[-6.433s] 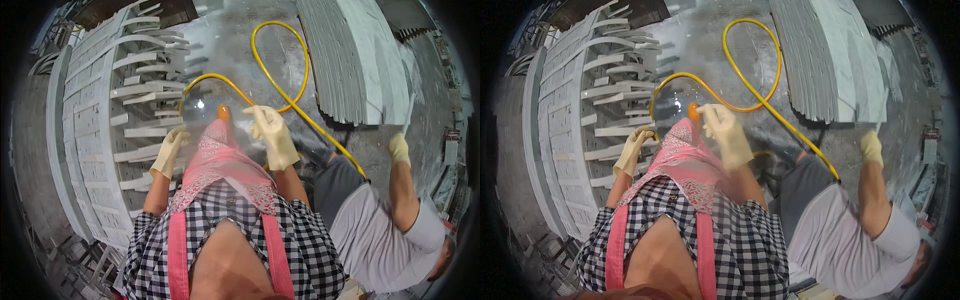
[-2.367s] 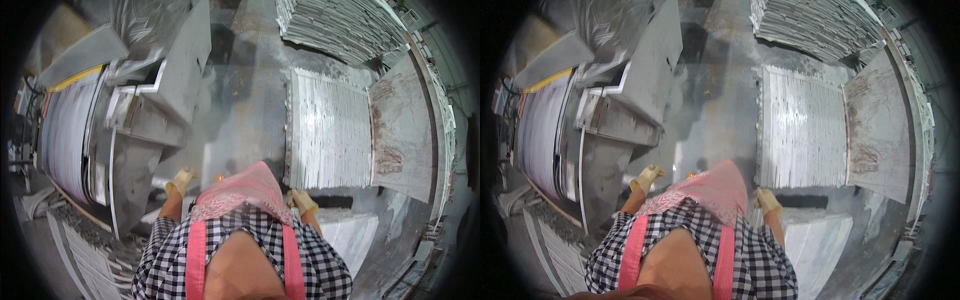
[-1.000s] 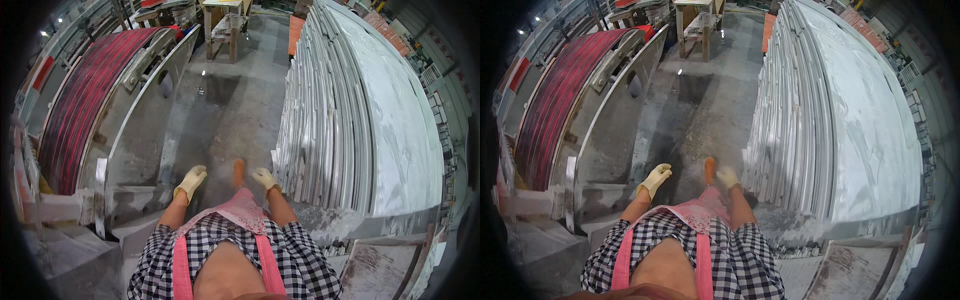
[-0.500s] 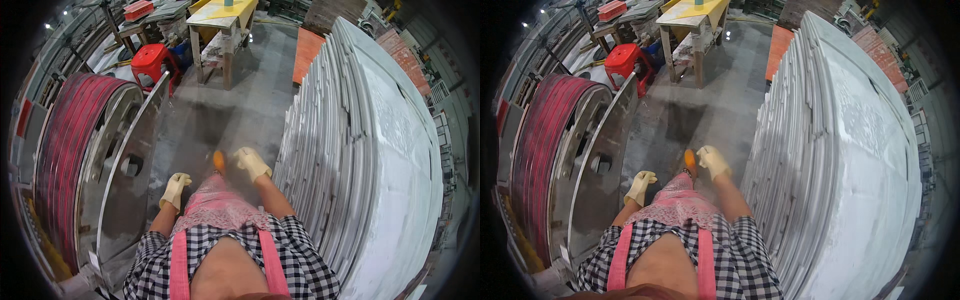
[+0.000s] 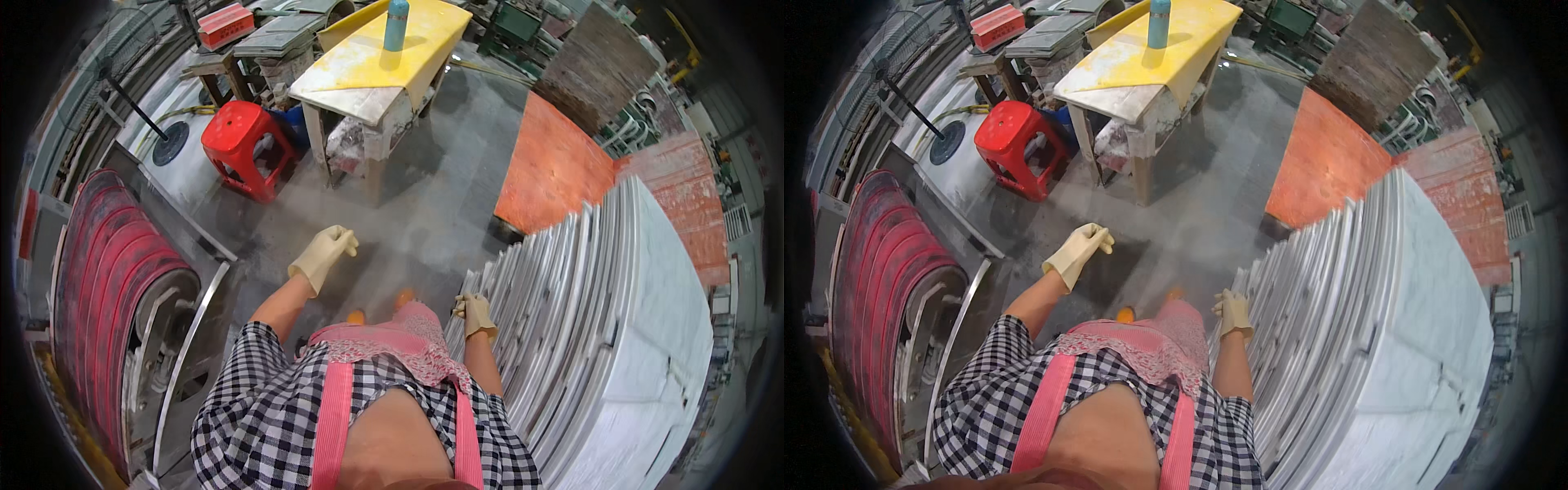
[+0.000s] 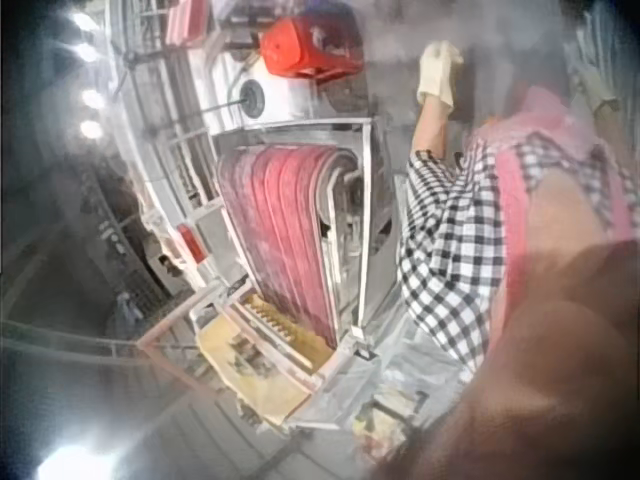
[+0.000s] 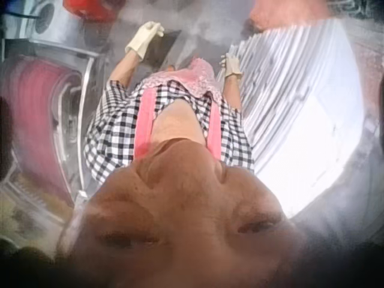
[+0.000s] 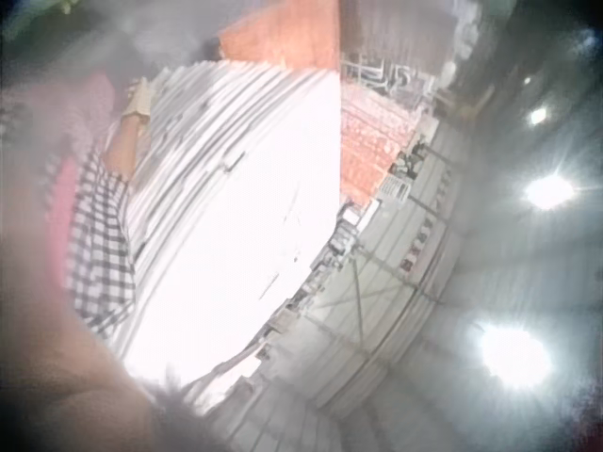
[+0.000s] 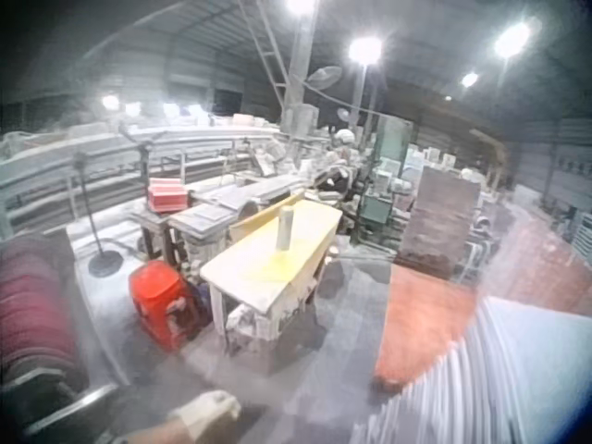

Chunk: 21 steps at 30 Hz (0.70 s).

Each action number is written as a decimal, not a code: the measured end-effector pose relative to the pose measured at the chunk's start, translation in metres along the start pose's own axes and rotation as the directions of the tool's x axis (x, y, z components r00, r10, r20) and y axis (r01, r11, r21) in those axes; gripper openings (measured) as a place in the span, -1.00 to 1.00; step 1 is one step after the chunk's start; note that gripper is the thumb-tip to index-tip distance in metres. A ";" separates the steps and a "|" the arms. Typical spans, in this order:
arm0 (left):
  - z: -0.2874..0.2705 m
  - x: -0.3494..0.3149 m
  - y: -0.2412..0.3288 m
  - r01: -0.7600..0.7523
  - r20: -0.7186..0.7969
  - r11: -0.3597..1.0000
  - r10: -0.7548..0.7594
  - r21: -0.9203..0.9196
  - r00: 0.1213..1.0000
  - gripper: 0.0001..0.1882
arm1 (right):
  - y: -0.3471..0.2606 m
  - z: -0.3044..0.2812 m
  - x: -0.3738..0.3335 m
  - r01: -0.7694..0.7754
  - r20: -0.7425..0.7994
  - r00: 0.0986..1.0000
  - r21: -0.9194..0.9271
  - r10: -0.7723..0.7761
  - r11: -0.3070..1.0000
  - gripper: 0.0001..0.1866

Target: The person uses a yellow hose to spray water across a wet industrial floor, moving around equipment and stacks of tiles. The person directs the spray toward various areas, including under a red stool and near stacked materials, then walks through the space while continuing to spray.

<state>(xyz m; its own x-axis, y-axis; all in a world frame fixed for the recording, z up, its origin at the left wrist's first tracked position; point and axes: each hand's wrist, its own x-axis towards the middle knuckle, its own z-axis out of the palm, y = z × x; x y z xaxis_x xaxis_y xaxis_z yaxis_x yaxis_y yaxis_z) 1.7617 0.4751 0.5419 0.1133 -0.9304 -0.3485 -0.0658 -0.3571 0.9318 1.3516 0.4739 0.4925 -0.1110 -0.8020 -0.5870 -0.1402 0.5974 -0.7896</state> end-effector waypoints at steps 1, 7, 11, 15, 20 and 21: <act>0.005 0.023 0.009 -0.012 0.009 1.000 0.012 0.011 1.000 -0.74 | -0.010 0.003 0.035 0.000 0.025 1.000 0.010 0.000 1.000 -0.65; 0.018 0.100 0.011 0.012 -0.208 0.997 -0.027 -0.075 0.978 -0.72 | -0.177 0.048 0.232 0.208 0.123 0.967 0.110 -0.221 0.972 -0.63; 0.010 0.075 -0.005 0.210 -0.400 0.942 -0.303 -0.261 0.865 -0.66 | -0.359 0.129 0.299 0.603 0.314 0.743 0.066 -0.590 0.795 -0.18; 0.004 0.046 -0.021 0.350 -0.485 0.867 -0.490 -0.354 0.724 -0.58 | -0.487 0.234 0.323 0.784 0.340 0.571 0.045 -0.747 0.619 -0.02; -0.013 0.052 -0.035 0.451 -0.376 0.775 -0.617 -0.443 0.691 -0.55 | -0.554 0.342 0.352 0.827 0.313 0.513 0.070 -0.799 0.558 0.23; -0.022 0.063 -0.036 0.466 -0.388 0.784 -0.613 -0.411 0.688 -0.55 | -0.559 0.357 0.359 0.817 0.291 0.553 -0.007 -0.780 0.577 0.24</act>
<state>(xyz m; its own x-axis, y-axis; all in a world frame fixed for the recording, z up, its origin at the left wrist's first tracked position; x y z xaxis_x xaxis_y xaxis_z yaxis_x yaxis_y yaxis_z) 1.7927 0.4312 0.4885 0.5030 -0.3897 -0.7715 0.4088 -0.6792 0.6096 1.7417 -0.1497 0.6598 0.3346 -0.9115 0.2394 -0.1779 -0.3106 -0.9338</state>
